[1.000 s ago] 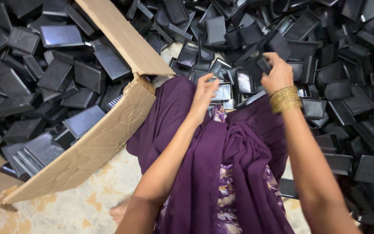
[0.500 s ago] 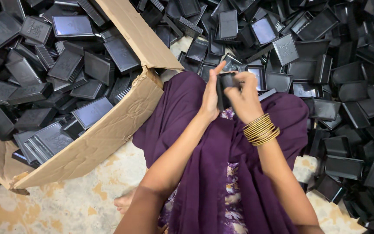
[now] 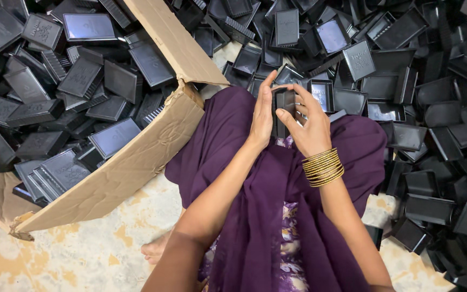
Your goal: The person sits on the floor and repeatedly picks up small black plastic containers from a pile. They open each container, check the interior, and place it into a cardboard box. The process is repeated continuously for the duration of the clip.
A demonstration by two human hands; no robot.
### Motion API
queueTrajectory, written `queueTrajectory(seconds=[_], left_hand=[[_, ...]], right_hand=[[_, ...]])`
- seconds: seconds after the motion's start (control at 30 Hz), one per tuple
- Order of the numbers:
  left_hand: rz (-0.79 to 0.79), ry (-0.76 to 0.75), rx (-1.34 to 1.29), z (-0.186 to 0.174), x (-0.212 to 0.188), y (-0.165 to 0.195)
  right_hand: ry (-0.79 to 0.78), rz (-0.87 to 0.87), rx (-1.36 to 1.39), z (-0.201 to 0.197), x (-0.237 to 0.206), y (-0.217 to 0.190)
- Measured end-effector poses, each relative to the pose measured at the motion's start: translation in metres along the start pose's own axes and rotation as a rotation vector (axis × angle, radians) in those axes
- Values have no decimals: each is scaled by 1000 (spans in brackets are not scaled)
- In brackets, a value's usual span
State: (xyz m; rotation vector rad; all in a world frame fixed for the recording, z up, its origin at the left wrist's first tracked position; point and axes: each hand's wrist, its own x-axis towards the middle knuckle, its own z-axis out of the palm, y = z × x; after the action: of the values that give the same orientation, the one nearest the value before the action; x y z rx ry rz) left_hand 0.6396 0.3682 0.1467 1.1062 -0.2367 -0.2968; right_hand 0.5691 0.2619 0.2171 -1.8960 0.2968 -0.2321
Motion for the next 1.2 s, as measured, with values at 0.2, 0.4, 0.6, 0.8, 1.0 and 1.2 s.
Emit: queueTrajectory(seconds=[0.2,0.4,0.6,0.8,1.0,1.2], left_hand=[[-13,6,6,-5,1,-5],[-42,-12,7,-5,-1,-9],[-59,-17,-90,-7,-5,1],[51,13,-145,-2,-5,2],[-7,-61,-56,-2,-5,-4],[11,-16,-57,-2,-6,-4]], right_hand=[[58,-34,-50,-1,-1,5],[35,-32,-104,7,-3,9],[8,-99,-85,15,-8,10],[-27,-9,187,3,-1,13],[65,-65,-63,8,-7,10],[40,-86,-57,11,-9,6]])
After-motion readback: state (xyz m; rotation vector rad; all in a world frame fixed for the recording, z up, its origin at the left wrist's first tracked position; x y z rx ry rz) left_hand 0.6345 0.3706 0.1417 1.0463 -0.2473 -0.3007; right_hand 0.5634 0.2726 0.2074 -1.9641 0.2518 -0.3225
